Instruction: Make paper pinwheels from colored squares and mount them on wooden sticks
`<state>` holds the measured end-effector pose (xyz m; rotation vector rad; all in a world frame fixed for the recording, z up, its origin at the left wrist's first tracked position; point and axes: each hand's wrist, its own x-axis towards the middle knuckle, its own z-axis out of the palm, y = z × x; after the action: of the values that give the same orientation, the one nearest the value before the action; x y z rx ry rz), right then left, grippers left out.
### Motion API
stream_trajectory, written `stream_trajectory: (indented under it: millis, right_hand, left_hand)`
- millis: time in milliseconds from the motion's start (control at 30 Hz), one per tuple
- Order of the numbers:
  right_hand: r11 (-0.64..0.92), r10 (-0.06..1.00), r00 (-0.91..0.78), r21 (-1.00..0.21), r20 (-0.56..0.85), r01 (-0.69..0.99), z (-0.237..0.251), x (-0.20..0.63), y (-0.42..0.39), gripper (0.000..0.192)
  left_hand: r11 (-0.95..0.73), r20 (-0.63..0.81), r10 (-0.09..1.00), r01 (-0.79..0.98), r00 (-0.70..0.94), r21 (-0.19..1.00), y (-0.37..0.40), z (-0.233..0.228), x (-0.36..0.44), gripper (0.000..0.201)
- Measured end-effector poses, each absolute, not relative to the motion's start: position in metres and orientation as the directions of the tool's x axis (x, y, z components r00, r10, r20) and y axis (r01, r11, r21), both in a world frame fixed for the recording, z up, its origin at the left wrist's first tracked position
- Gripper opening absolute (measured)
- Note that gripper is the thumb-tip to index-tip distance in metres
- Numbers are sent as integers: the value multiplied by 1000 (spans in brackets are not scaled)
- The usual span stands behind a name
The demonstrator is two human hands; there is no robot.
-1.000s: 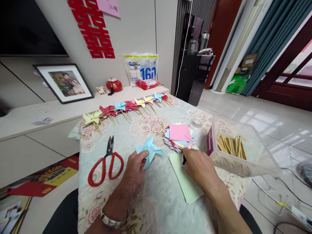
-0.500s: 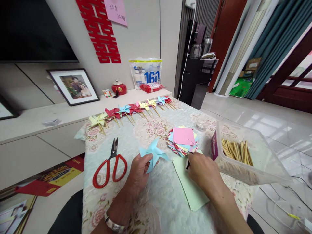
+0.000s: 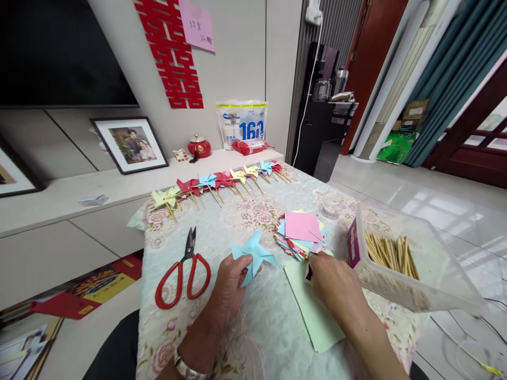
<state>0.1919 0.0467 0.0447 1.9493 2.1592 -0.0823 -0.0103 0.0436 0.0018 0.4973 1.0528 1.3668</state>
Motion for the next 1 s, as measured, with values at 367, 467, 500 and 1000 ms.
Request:
stream_trajectory:
  millis: [367, 467, 500, 1000]
  right_hand:
    - [161, 968, -140, 88, -208, 983, 36, 201, 48, 29]
    - [144, 970, -123, 91, -208, 985, 39, 199, 48, 27]
    - [144, 971, -122, 94, -207, 985, 40, 198, 48, 27]
    - [128, 982, -140, -94, -129, 987, 46, 206, 43, 20]
  left_hand:
    - [188, -314, 941, -581, -124, 792, 43, 1, -10, 18]
    - [188, -306, 945, -580, -112, 792, 43, -1, -11, 17]
    - [189, -306, 946, -579, -111, 793, 43, -1, -11, 17]
    - [194, -316, 939, -551, -135, 812, 42, 2, -11, 20]
